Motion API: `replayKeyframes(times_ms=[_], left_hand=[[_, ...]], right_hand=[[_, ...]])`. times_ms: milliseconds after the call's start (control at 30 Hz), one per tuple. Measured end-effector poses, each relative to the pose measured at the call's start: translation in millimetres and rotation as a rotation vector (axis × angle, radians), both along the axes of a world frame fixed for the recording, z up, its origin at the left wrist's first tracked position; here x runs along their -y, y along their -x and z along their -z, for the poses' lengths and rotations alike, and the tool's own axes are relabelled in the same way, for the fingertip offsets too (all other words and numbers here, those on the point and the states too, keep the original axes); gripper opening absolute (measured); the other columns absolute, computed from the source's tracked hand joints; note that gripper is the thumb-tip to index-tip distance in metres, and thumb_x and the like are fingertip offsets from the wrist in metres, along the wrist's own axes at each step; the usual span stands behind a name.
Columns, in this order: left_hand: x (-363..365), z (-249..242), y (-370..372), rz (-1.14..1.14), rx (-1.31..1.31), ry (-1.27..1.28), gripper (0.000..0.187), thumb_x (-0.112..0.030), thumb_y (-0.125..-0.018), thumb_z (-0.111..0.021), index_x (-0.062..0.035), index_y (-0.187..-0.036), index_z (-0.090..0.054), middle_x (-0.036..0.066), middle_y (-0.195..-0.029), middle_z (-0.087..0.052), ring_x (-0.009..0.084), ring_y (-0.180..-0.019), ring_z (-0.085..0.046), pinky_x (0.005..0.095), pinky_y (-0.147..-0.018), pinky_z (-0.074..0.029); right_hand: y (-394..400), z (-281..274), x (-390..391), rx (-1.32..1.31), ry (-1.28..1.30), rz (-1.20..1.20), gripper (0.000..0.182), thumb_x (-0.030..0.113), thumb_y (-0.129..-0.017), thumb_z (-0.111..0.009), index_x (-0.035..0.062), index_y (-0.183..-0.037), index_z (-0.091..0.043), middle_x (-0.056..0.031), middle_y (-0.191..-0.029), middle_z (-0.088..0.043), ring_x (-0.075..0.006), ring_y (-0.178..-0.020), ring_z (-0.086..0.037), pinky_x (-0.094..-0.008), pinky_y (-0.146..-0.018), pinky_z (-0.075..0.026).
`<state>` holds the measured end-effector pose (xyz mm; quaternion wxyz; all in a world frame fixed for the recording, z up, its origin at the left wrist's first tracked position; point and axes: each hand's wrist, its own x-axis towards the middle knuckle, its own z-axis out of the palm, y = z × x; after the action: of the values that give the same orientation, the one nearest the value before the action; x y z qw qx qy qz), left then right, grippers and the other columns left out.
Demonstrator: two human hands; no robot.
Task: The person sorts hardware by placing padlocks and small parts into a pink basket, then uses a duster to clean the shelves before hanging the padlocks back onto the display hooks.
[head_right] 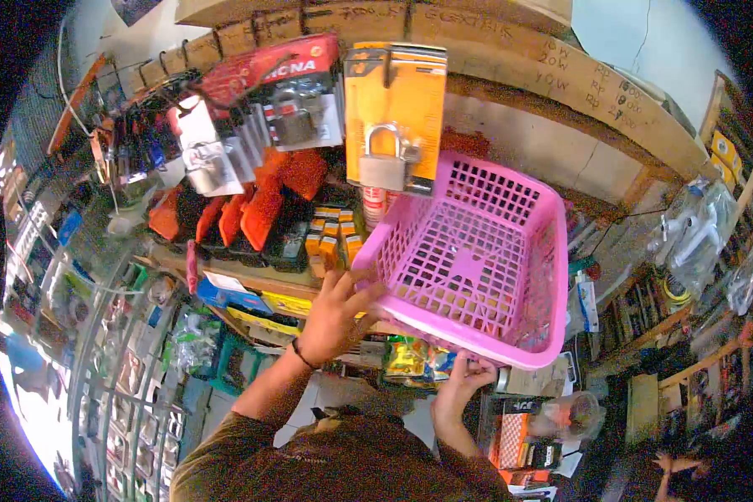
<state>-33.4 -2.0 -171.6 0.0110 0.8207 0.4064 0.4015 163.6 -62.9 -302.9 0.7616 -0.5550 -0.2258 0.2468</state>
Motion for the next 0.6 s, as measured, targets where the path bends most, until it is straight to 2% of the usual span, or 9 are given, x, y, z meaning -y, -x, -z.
replayKeyframes(times_ms=[133,200,233,333,367,400,467,533,600], left_hand=[[7.9,0.6,-25.8,-0.008,-0.017,-0.032,0.034,-0.021,-0.069,-0.067,-0.0156,-0.101,-0.059,0.007,-0.100,-0.051,0.0295,-0.086,-0.044,0.0374,-0.074,-0.042],[9.0,-0.3,-37.5,0.008,0.031,-0.057,0.034,-0.021,-0.068,-0.067,-0.0162,-0.100,-0.059,0.006,-0.099,-0.051,0.0285,-0.084,-0.044,0.0362,-0.072,-0.042],[10.4,-1.2,-43.1,0.002,0.052,-0.046,0.034,-0.021,-0.066,-0.068,-0.0156,-0.099,-0.060,0.006,-0.097,-0.053,0.0277,-0.083,-0.045,0.0348,-0.071,-0.042],[10.8,-2.7,-56.8,0.034,0.158,-0.032,0.034,-0.021,-0.065,-0.069,-0.0146,-0.098,-0.061,0.006,-0.095,-0.054,0.0271,-0.081,-0.046,0.0340,-0.070,-0.042],[12.3,0.3,-63.3,0.008,0.163,-0.040,0.035,-0.022,-0.064,-0.070,-0.0137,-0.097,-0.061,0.007,-0.093,-0.055,0.0267,-0.080,-0.047,0.0337,-0.070,-0.042],[11.8,6.8,-70.4,0.006,0.219,-0.055,0.040,-0.018,-0.058,-0.074,-0.0141,-0.095,-0.061,0.005,-0.096,-0.056,0.0231,-0.083,-0.050,0.0330,-0.069,-0.038],[13.4,12.7,-84.6,0.013,0.262,-0.061,0.041,-0.016,-0.059,-0.073,-0.0140,-0.097,-0.060,0.005,-0.099,-0.056,0.0211,-0.084,-0.051,0.0319,-0.069,-0.036],[19.5,17.0,-91.0,0.026,0.238,-0.054,0.046,-0.014,-0.061,-0.073,-0.0127,-0.104,-0.058,0.009,-0.107,-0.053,0.0228,-0.089,-0.050,0.0330,-0.072,-0.039],[27.5,28.2,-95.7,-0.028,0.528,-0.100,0.049,-0.010,-0.063,-0.072,-0.0106,-0.109,-0.054,0.014,-0.113,-0.047,0.0256,-0.095,-0.049,0.0343,-0.077,-0.041]], right_hand=[[-41.3,1.2,-7.9,-0.008,-0.008,-0.095,0.031,0.022,-0.083,-0.056,0.0154,-0.098,-0.029,0.0000,-0.087,-0.041,-0.0113,-0.080,-0.044,-0.0324,-0.067,-0.040],[-41.0,-26.6,-8.6,-0.079,-0.091,-0.115,0.033,0.022,-0.083,-0.058,0.0127,-0.096,-0.030,-0.0012,-0.090,-0.038,-0.0097,-0.082,-0.040,-0.0239,-0.066,-0.037],[-45.8,-27.0,-9.0,-0.102,-0.059,-0.126,0.035,0.023,-0.082,-0.058,0.0125,-0.101,-0.030,-0.0018,-0.093,-0.040,-0.0111,-0.083,-0.043,-0.0246,-0.061,-0.040],[-65.3,-10.6,-19.8,-0.001,-0.017,-0.053,0.035,0.022,-0.082,-0.057,0.0131,-0.104,-0.030,-0.0018,-0.094,-0.040,-0.0119,-0.082,-0.045,-0.0257,-0.062,-0.041],[-68.1,-14.3,-21.2,-0.065,0.001,-0.054,0.035,0.021,-0.082,-0.055,0.0139,-0.106,-0.031,-0.0019,-0.095,-0.039,-0.0128,-0.082,-0.045,-0.0281,-0.062,-0.043],[-71.7,-16.3,-24.4,-0.066,0.000,-0.070,0.035,0.021,-0.082,-0.055,0.0139,-0.106,-0.031,-0.0019,-0.095,-0.039,-0.0128,-0.082,-0.045,-0.0281,-0.062,-0.043],[-81.8,-14.0,-25.4,-0.074,0.003,-0.086,0.033,0.025,-0.084,-0.054,0.0139,-0.104,-0.031,-0.0015,-0.089,-0.046,-0.0121,-0.078,-0.048,-0.0302,-0.065,-0.044],[-87.1,-11.1,-28.9,-0.110,0.031,-0.084,0.033,0.025,-0.084,-0.053,0.0135,-0.106,-0.031,-0.0024,-0.091,-0.046,-0.0116,-0.076,-0.048,-0.0308,-0.066,-0.045],[-84.3,-11.9,-24.5,-0.031,-0.011,-0.068,0.033,0.025,-0.085,-0.052,0.0133,-0.107,-0.031,-0.0025,-0.092,-0.045,-0.0113,-0.077,-0.049,-0.0309,-0.068,-0.045]])
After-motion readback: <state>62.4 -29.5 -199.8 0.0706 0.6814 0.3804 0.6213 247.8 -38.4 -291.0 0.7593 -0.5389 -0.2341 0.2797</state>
